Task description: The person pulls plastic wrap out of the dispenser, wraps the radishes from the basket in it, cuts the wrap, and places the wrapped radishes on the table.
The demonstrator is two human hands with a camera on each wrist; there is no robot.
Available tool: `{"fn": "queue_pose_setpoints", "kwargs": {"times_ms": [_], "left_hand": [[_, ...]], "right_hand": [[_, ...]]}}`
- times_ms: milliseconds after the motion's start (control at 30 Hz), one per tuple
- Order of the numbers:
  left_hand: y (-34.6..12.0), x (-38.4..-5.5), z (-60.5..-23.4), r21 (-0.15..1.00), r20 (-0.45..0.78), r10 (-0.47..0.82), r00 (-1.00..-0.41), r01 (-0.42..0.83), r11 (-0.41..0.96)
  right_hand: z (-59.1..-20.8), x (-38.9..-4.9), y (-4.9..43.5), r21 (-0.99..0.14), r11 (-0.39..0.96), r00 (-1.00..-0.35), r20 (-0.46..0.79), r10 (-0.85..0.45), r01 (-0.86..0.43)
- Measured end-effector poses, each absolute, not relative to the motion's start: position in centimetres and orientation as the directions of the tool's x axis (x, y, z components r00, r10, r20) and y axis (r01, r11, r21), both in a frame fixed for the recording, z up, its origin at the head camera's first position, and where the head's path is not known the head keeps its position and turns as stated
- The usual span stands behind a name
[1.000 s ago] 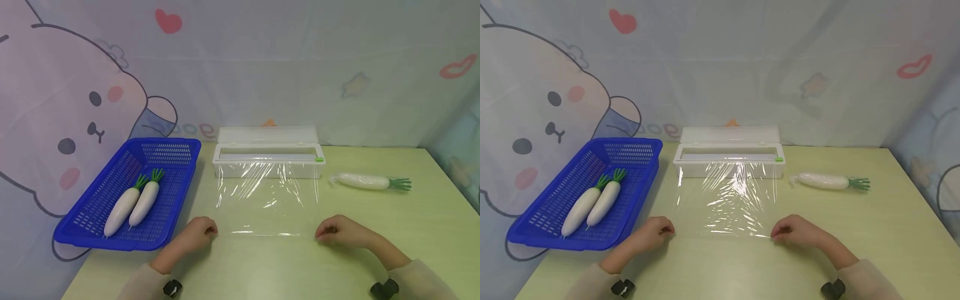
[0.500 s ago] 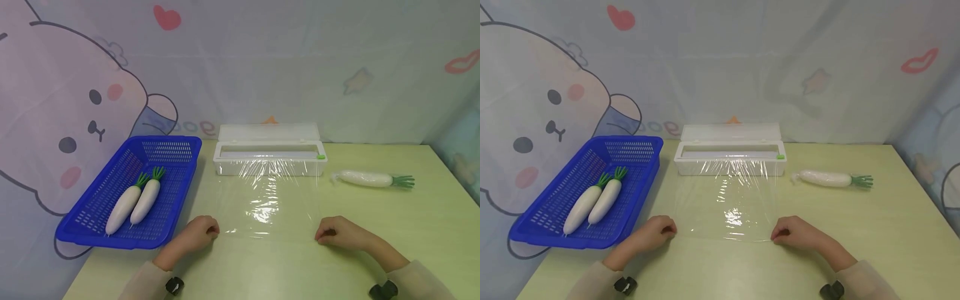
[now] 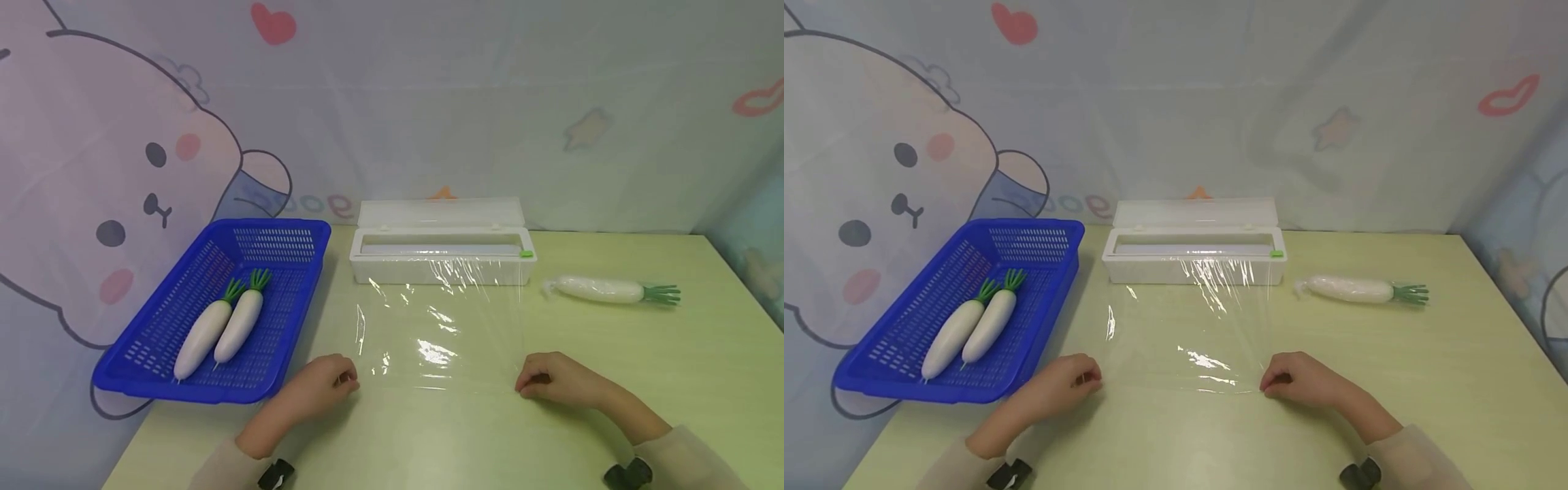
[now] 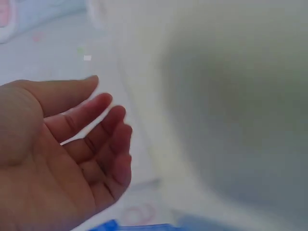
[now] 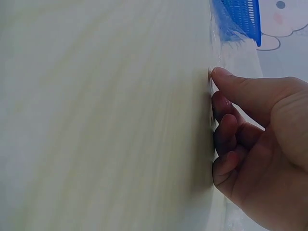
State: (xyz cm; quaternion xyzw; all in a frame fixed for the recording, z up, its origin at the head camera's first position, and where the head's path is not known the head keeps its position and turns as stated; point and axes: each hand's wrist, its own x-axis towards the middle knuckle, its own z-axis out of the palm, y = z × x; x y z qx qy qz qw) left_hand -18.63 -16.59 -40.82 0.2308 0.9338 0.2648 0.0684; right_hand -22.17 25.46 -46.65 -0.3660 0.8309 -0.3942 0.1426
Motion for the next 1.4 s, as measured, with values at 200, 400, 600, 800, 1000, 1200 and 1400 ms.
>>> {"fn": "queue_pose_setpoints", "kwargs": {"times_ms": [200,400,600,800,1000,1200,1400], "left_hand": [[-17.1,-17.9,-35.4,0.632,0.1,0.46,-0.882,0.413,0.655],[-20.0,-18.8,-30.9,0.63,0.222,0.25,-0.942,0.334,0.701],[-23.7,-19.9,-30.3,0.592,0.184,0.125,-0.975,0.212,0.778],[-26.5,-20.8,-31.3,0.613,0.124,0.064,-0.99,0.127,0.78],[-29.3,-21.7,-32.4,0.663,0.056,-0.02,-0.998,0.022,0.749],[-31.9,-22.7,-34.0,0.672,-0.008,-0.055,-0.998,-0.046,0.739],[-33.3,-23.1,-36.1,0.662,-0.021,-0.093,-0.995,-0.083,0.744]], "right_hand": [[-46.7,-22.0,25.3,-0.762,0.407,-0.691,0.074,-0.719,-0.504],[-46.6,-21.9,25.4,-0.763,0.412,-0.696,0.067,-0.715,-0.497],[-46.6,-21.9,25.0,-0.755,0.407,-0.692,0.084,-0.717,-0.514],[-46.7,-21.9,25.0,-0.741,0.422,-0.7,0.089,-0.709,-0.522],[-46.6,-21.7,25.4,-0.764,0.408,-0.704,0.084,-0.705,-0.499],[-46.8,-21.8,25.4,-0.769,0.389,-0.697,0.101,-0.71,-0.507],[-47.0,-21.9,25.5,-0.767,0.385,-0.693,0.105,-0.713,-0.513]]}}
